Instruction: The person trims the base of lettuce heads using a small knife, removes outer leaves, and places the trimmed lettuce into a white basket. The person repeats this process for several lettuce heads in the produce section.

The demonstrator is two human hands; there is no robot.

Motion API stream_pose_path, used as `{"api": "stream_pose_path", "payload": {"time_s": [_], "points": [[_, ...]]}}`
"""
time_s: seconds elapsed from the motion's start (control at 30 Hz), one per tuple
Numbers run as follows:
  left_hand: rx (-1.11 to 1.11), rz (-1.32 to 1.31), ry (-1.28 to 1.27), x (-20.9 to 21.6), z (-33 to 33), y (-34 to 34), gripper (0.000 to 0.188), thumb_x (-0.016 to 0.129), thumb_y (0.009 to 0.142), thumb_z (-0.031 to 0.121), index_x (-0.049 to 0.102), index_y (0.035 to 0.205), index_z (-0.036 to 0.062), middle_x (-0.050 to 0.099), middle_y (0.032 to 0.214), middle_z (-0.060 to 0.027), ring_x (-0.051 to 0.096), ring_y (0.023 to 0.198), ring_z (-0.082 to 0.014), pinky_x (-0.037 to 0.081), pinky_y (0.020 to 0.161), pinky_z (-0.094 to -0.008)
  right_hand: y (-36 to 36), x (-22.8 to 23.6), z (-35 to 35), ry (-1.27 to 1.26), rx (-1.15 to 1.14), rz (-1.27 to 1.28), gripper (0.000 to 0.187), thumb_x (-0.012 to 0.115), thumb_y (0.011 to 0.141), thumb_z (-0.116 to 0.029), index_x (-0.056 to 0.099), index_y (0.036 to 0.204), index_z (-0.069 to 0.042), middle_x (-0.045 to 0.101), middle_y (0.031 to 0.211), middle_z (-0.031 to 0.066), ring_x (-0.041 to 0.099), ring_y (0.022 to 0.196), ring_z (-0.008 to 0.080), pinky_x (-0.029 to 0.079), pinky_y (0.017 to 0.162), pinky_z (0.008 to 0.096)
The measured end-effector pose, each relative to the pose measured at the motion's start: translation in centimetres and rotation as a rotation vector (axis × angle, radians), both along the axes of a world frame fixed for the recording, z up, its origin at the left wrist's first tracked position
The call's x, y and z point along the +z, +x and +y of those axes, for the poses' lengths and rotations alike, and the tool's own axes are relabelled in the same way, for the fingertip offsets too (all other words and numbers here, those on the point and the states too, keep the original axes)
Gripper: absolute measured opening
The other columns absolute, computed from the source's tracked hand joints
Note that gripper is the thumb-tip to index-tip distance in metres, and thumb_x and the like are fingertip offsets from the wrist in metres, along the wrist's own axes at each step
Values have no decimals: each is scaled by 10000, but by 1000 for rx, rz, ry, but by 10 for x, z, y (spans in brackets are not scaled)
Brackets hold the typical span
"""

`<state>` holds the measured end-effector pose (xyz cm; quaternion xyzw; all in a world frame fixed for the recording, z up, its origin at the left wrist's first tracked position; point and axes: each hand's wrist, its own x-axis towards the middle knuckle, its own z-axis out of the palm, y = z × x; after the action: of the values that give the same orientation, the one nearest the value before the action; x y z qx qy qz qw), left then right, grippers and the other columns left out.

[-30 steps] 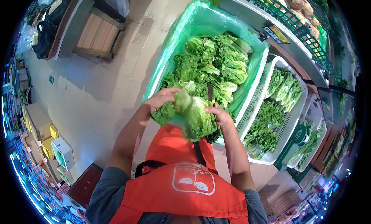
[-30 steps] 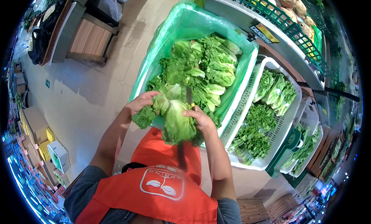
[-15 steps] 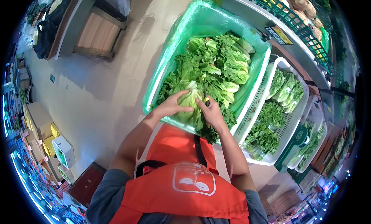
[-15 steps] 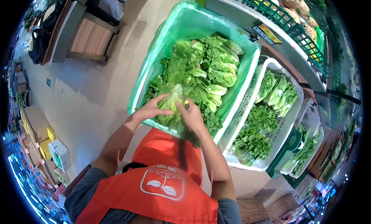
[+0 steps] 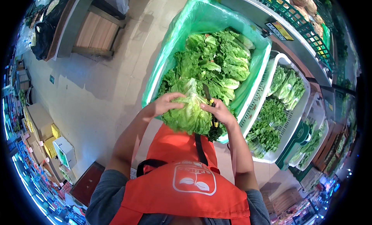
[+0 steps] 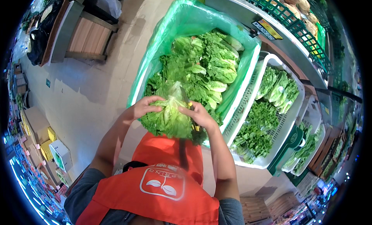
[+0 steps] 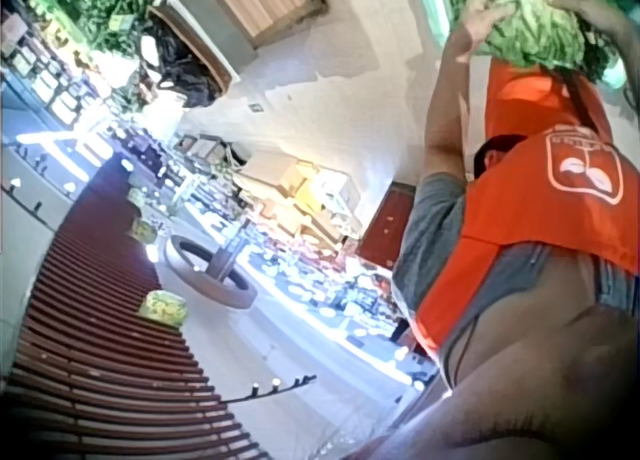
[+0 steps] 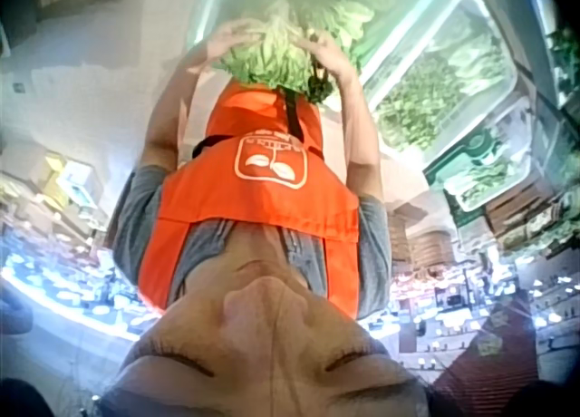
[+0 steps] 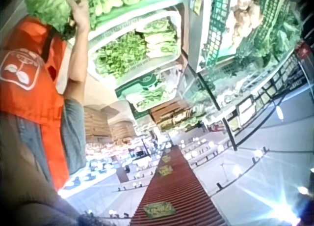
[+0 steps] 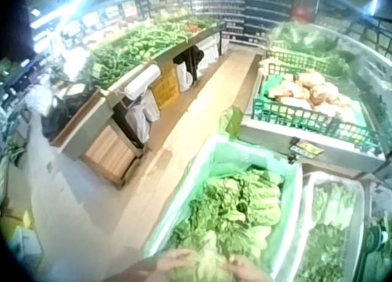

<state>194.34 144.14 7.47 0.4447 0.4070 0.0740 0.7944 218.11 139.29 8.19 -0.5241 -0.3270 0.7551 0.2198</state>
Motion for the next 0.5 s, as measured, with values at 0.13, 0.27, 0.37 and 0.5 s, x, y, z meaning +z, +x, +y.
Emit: {"api": "stream_pose_path", "payload": {"time_s": [0.13,0.27,0.37,0.5], "points": [[-21,-61,-58,6,3,0,323,581,801,117,522,1104,24,533,1049,-38,476,976,-97,375,847,-238,4,-1,1,-67,4,56,321,615,809,-224,562,1051,-20,575,929,-29,482,821,51,385,752,218],[-18,-63,-134,9,6,0,347,587,790,114,513,1116,24,530,1059,-31,469,991,-100,357,869,-238,3,4,1,-66,-10,59,303,609,813,-218,567,1035,-16,580,905,-32,488,799,49,392,733,215],[-4,-37,-128,0,3,-4,360,584,787,113,505,1127,25,518,1078,-31,457,1011,-105,341,890,-243,-2,11,3,-10,10,-34,276,598,819,-211,575,1010,-12,584,868,-30,492,762,46,400,694,209],[39,-46,-115,-14,-4,-7,365,574,791,110,497,1137,23,501,1104,-37,442,1038,-112,330,904,-248,-9,20,5,74,29,-163,251,577,822,-199,583,980,-5,548,713,-42,458,619,44,388,553,215]]}}
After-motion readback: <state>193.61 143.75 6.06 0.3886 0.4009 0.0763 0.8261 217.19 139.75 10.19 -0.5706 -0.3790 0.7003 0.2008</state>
